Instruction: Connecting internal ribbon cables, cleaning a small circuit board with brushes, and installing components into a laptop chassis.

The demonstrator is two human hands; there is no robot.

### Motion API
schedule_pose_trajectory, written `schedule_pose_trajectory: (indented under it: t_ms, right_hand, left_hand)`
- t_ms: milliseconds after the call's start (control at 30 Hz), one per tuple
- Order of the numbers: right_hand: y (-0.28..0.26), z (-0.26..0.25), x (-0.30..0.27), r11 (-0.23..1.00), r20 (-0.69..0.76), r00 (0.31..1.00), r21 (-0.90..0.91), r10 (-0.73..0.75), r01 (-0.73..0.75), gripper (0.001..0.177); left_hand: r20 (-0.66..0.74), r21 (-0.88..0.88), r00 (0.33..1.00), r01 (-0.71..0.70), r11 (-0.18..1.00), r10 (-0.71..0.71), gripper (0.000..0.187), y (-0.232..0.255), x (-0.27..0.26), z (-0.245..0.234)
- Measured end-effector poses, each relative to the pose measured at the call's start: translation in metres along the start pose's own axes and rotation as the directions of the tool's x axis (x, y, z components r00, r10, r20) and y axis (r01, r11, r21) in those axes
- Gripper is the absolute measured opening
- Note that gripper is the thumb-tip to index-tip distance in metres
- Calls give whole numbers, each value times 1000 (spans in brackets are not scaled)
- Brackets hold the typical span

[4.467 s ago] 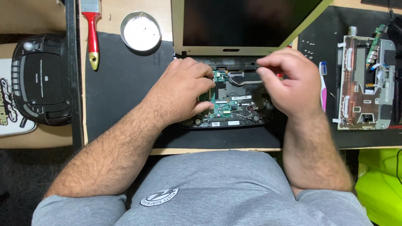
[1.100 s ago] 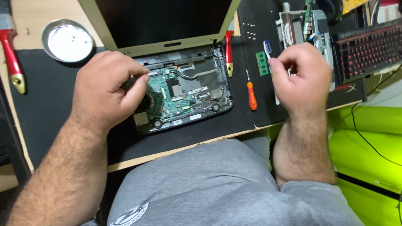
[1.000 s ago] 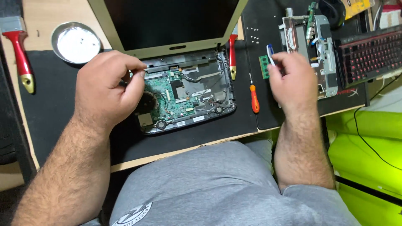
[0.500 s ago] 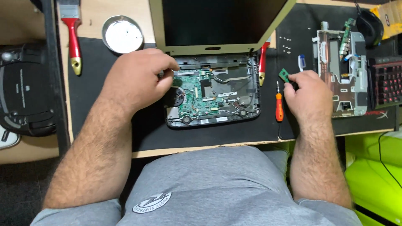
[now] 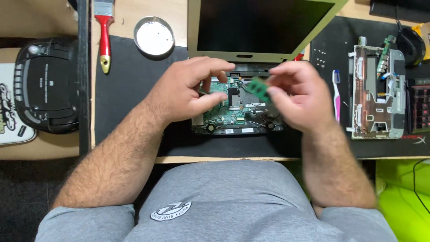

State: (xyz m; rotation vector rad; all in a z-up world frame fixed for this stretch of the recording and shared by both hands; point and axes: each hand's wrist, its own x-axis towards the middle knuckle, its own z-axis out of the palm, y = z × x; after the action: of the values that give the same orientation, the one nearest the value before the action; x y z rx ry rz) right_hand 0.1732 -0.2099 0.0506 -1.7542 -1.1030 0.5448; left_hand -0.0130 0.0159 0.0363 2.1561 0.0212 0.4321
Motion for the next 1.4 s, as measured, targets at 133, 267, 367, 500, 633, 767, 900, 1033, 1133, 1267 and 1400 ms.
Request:
schedule_pose_trajectory:
  t_ms: [133,267,367,500,633,767,900,1033,1133,1267,1400]
  right_hand:
    - [-2,33,25,990,118,985,78,-125,117,35]
    - [13,52,34,917,23,978,351,-208,187,33]
    - [23,52,36,886,-15,959,379,-283,267,38]
    - [33,50,37,857,-76,926,356,-370,372,50]
    - [29,45,38,830,0,833,-83,-554,552,22]
    - [29,51,36,807,148,857,-288,-494,515,9]
    - [36,54,36,788,256,868,-366,-426,495,5]
    - [48,59,32,712,311,856,-476,-414,517,6]
    - [50,61,31,685,316,869,-535,-379,494,7]
    - [46,60,31,674,315,890,-581,-330,456,7]
    - [42,62,30,658,320,895,-607,-310,446,8]
  left_hand:
    - [-106,-242,993,29,970,-56,33,-8,-1,9]
    - [-191,-421,961,106,901,-202,17,-14,2,13]
    - [-222,-470,941,126,874,-255,15,-12,3,12]
    - [-218,-497,928,162,852,-303,14,-8,4,9]
    - [-155,-423,927,251,871,-342,13,-7,4,4]
    - [78,83,956,277,957,-283,21,-2,7,-13]
    - [219,396,936,174,901,-277,22,-3,7,-15]
    - [254,502,919,140,854,-300,21,-5,4,-10]
    - [231,544,918,154,825,-323,22,-9,4,-8]
    - [228,588,896,184,787,-380,18,-10,5,-5]
    - [218,583,885,220,782,-412,11,-9,6,-7]
